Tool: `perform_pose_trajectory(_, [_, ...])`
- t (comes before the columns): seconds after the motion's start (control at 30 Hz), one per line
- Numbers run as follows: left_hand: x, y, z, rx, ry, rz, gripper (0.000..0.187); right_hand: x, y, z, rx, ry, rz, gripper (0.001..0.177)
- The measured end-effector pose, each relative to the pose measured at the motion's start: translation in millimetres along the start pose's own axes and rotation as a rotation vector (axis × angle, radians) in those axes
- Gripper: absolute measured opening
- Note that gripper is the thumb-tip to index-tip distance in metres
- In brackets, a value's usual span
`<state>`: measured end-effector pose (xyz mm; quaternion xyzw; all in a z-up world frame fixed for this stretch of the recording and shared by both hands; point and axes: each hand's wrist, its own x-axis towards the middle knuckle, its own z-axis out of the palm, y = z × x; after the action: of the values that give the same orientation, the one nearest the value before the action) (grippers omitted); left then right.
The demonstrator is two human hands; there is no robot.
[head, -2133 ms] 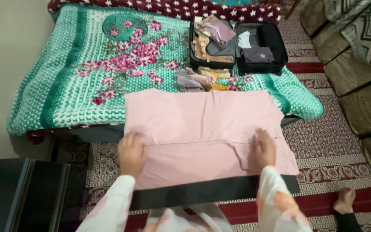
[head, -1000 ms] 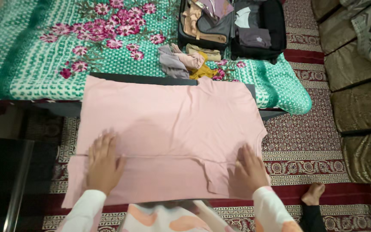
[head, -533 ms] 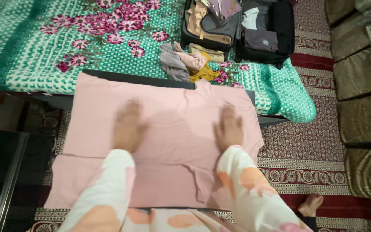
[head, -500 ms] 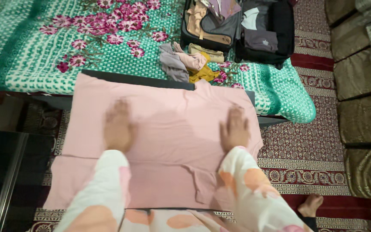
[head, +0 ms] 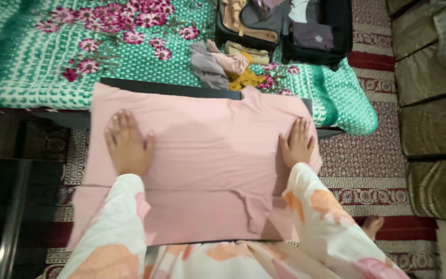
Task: The person folds a pink shirt by hand on a black tabletop and places it into an open suitcase on a bed.
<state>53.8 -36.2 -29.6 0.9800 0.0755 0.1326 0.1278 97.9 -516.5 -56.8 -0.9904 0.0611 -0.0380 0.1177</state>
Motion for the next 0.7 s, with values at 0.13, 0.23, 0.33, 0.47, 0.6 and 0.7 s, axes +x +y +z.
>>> perform_pose_trajectory(0.13, [6.0, 5.9, -3.9, 0.15, -0.152, 0.157, 0.078, -26.5, -70.6, 29.4, -0.128, 0.062, -0.1, 0.077])
perform_pose_trajectory(0.23, [41.8, -20.1, 1.4, 0.1, -0.037, 0.276, 0.069, -43.3, -138.3, 36.0, -0.014, -0.021, -0.465, 0.071])
perform_pose_trajectory(0.33, [95.6, -63.4, 7.2, -0.037, 0.013, 0.352, 0.062, -35.4, -185.0, 42.3, 0.055, -0.029, -0.516, 0.067])
perform_pose_trajectory(0.47, [147.6, -97.2, 1.9, -0.11, -0.264, 0.335, 0.037, -23.1, -194.8, 47.1, 0.083, 0.166, -0.241, 0.066])
perform_pose_trajectory(0.6, [180.5, -126.7, -0.1, -0.001, -0.295, 0.431, 0.031, -27.9, -188.4, 46.6, 0.078, 0.211, 0.024, 0.063])
perform_pose_trajectory(0.7, [187.8, -137.6, 3.9, -0.114, -0.397, 0.231, 0.04, -25.9, -193.0, 42.3, 0.08, 0.214, -0.015, 0.066])
